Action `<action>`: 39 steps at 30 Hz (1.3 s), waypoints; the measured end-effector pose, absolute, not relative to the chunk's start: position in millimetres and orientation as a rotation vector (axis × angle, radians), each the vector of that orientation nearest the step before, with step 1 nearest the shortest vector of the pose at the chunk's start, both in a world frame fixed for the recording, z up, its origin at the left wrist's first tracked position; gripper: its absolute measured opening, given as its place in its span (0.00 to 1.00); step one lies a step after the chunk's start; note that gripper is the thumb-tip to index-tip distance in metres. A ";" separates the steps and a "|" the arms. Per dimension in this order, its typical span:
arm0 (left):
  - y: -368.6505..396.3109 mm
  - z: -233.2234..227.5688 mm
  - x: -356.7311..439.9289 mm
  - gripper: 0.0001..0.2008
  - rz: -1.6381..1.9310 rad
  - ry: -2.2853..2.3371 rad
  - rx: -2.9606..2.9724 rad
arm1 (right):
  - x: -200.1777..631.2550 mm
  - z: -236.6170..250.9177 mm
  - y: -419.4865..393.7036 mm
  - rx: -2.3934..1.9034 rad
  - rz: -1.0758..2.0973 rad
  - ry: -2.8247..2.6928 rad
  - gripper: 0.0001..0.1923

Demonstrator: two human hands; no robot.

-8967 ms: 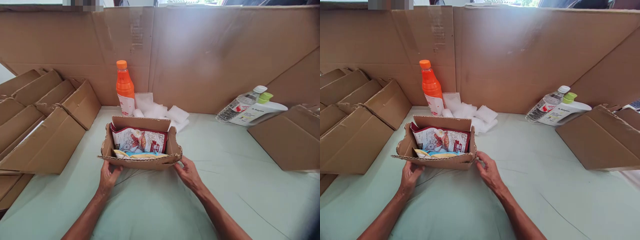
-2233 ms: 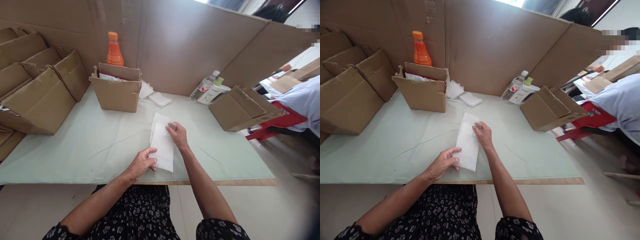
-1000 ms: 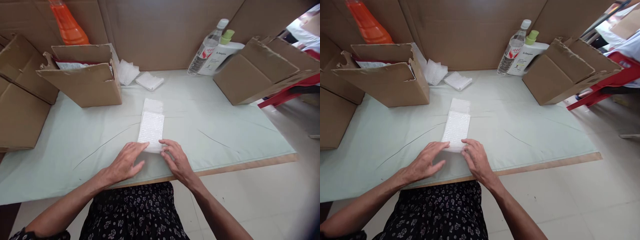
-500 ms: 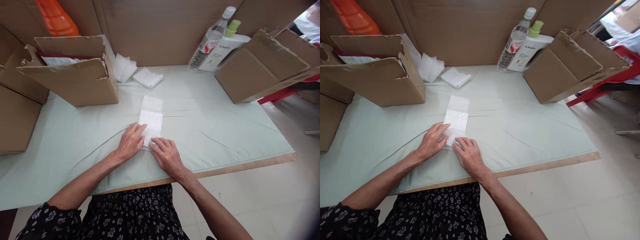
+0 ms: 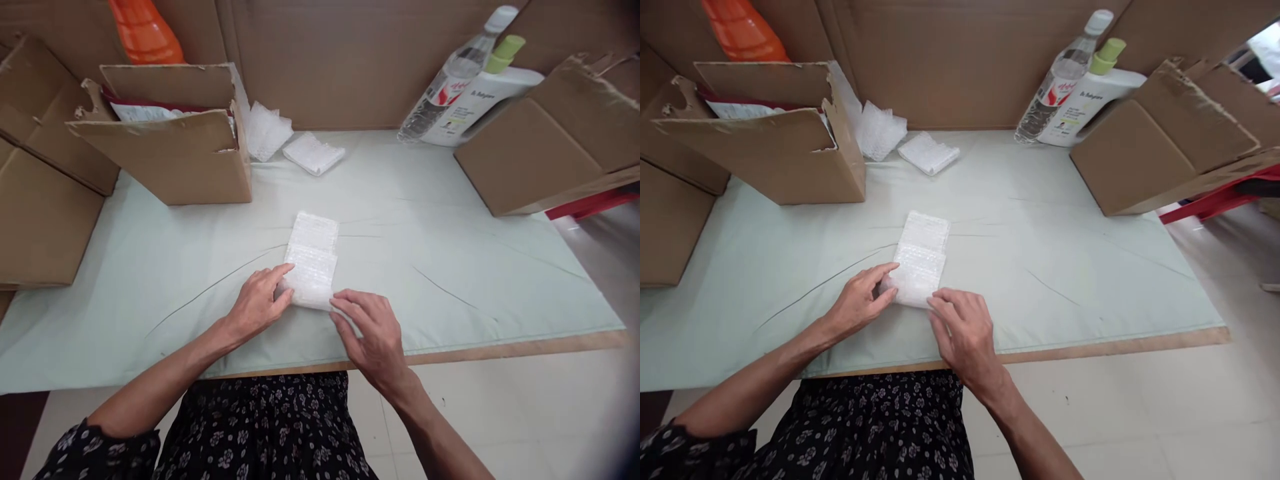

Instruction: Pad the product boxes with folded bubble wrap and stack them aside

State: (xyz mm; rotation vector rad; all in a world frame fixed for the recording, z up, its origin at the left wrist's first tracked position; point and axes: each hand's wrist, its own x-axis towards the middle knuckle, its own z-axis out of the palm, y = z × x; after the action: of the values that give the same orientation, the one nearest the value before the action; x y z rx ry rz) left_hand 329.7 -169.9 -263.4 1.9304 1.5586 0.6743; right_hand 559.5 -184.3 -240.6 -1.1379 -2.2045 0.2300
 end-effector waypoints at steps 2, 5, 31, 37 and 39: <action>-160.3 -266.5 332.4 0.22 0.693 1.580 1.995 | 553.9 -247.2 -184.0 -1.090 0.174 -2.331 0.10; -159.6 -266.1 333.5 0.20 0.817 1.571 2.118 | 544.9 -261.8 -175.9 -1.099 0.116 -2.426 0.12; -229.0 -262.4 340.2 0.40 1.130 1.174 0.696 | 521.9 -259.4 -195.3 -1.172 0.762 -2.078 0.14; -227.6 -255.9 342.1 0.44 1.122 1.116 0.657 | 536.7 -245.7 -197.9 -1.272 0.661 -1.924 0.18; -229.1 -251.7 341.3 0.44 1.068 1.103 0.709 | 538.7 -244.7 -190.8 -1.251 0.837 -1.870 0.24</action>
State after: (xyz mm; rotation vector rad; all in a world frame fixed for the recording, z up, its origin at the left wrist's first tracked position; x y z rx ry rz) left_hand 341.3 -229.1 -251.7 0.7088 1.1033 1.0683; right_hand 538.7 -190.8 -244.7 -1.2513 -1.8699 0.8366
